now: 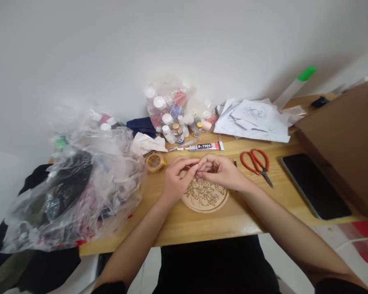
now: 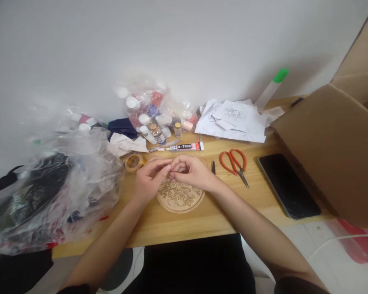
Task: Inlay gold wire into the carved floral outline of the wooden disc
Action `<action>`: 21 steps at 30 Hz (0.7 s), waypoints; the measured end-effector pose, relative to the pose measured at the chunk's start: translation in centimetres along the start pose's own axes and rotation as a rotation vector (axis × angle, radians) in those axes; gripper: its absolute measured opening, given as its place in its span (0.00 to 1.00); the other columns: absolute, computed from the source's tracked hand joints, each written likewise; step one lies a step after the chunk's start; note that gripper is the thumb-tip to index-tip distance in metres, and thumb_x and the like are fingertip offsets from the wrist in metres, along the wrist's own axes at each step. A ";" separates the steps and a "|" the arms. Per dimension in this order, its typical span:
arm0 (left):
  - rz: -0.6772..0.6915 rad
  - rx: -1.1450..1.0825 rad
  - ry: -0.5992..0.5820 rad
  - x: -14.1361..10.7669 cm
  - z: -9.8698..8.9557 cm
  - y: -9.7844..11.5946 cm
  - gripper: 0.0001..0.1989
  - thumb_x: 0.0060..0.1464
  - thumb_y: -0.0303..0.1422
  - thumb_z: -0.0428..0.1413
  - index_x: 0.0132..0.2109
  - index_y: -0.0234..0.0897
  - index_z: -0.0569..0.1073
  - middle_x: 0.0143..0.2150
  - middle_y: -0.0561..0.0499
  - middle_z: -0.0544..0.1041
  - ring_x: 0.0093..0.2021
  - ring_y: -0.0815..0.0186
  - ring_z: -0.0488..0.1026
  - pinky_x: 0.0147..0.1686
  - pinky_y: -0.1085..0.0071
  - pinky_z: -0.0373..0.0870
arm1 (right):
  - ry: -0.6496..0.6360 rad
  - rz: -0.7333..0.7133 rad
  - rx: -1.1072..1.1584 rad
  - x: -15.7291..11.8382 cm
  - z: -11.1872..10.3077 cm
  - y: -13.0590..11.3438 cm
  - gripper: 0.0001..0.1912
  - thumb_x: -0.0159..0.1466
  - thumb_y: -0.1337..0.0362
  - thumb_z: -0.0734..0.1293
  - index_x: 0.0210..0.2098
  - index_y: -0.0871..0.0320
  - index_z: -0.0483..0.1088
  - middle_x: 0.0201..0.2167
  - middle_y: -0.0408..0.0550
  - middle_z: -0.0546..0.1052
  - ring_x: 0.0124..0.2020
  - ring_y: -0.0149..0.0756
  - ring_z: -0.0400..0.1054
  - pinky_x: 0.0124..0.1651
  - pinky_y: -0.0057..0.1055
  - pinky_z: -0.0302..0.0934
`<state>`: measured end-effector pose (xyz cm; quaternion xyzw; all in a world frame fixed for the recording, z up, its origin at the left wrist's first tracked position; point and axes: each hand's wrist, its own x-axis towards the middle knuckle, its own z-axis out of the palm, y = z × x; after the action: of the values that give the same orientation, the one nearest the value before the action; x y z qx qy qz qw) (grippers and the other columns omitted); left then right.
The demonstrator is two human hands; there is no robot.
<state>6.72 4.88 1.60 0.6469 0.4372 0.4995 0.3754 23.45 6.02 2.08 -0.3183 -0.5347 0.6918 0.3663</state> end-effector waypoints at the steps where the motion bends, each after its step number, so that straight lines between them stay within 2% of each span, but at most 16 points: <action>1: 0.003 -0.003 0.007 0.1 -0.1 0.0 0.06 0.55 0.32 0.58 0.38 0.39 0.79 0.37 0.48 0.77 0.38 0.66 0.74 0.36 0.71 0.73 | -0.002 -0.016 -0.003 0.0 0.1 0.1 0.09 0.55 0.68 0.70 0.34 0.60 0.67 0.27 0.43 0.77 0.30 0.27 0.74 0.36 0.26 0.68; 8: -0.057 -0.052 0.039 -0.2 -0.2 -0.7 0.09 0.54 0.30 0.57 0.43 0.37 0.77 0.39 0.48 0.79 0.38 0.67 0.77 0.38 0.72 0.75 | 0.025 -0.112 -0.041 0.3 0.4 0.8 0.17 0.57 0.68 0.69 0.45 0.57 0.65 0.26 0.40 0.76 0.29 0.27 0.73 0.34 0.26 0.67; 11: -0.091 -0.064 0.031 -0.3 0.1 -0.8 0.10 0.53 0.30 0.57 0.43 0.35 0.76 0.37 0.47 0.81 0.36 0.66 0.78 0.36 0.72 0.76 | 0.075 -0.129 -0.109 0.2 0.3 0.4 0.13 0.57 0.65 0.68 0.43 0.58 0.69 0.25 0.41 0.75 0.26 0.27 0.70 0.31 0.27 0.66; 13: -0.086 -0.058 0.022 0.3 0.1 0.0 0.10 0.53 0.30 0.57 0.43 0.35 0.77 0.36 0.47 0.81 0.35 0.66 0.79 0.35 0.72 0.77 | 0.138 -0.160 -0.262 0.2 0.1 -0.9 0.11 0.58 0.64 0.67 0.40 0.60 0.72 0.26 0.44 0.76 0.25 0.28 0.69 0.29 0.26 0.64; 15: -0.053 -0.044 0.006 1.5 -0.4 1.8 0.09 0.52 0.29 0.59 0.41 0.36 0.78 0.37 0.47 0.81 0.35 0.65 0.79 0.35 0.70 0.77 | 0.211 -0.251 -0.510 0.1 0.1 -3.3 0.09 0.60 0.65 0.66 0.38 0.60 0.74 0.28 0.46 0.78 0.27 0.28 0.70 0.29 0.26 0.63; 17: 0.013 -0.004 -0.026 3.0 -1.3 4.6 0.08 0.51 0.28 0.60 0.41 0.38 0.79 0.38 0.49 0.82 0.36 0.64 0.79 0.38 0.69 0.77 | 0.256 -0.417 -0.783 0.1 0.4 -6.5 0.08 0.61 0.68 0.64 0.37 0.59 0.75 0.30 0.46 0.78 0.29 0.28 0.70 0.31 0.25 0.63; 19: 0.137 0.134 -0.070 4.4 -2.3 8.0 0.09 0.53 0.29 0.60 0.42 0.41 0.78 0.40 0.50 0.81 0.39 0.65 0.79 0.41 0.68 0.77 | 0.297 -0.636 -0.997 0.0 1.1 -9.9 0.07 0.61 0.71 0.64 0.35 0.59 0.75 0.29 0.45 0.77 0.29 0.27 0.70 0.32 0.25 0.63; 21: 0.263 0.217 -0.022 5.3 -3.1 11.0 0.10 0.55 0.29 0.59 0.45 0.43 0.77 0.41 0.51 0.81 0.36 0.67 0.78 0.38 0.69 0.77 | 0.376 -0.794 -1.120 -0.2 2.1 -12.6 0.07 0.62 0.72 0.64 0.35 0.59 0.74 0.29 0.44 0.76 0.29 0.27 0.69 0.30 0.24 0.62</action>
<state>6.39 6.32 14.13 0.7406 0.3959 0.4872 0.2397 23.93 6.76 14.86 -0.3539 -0.8131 0.0606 0.4583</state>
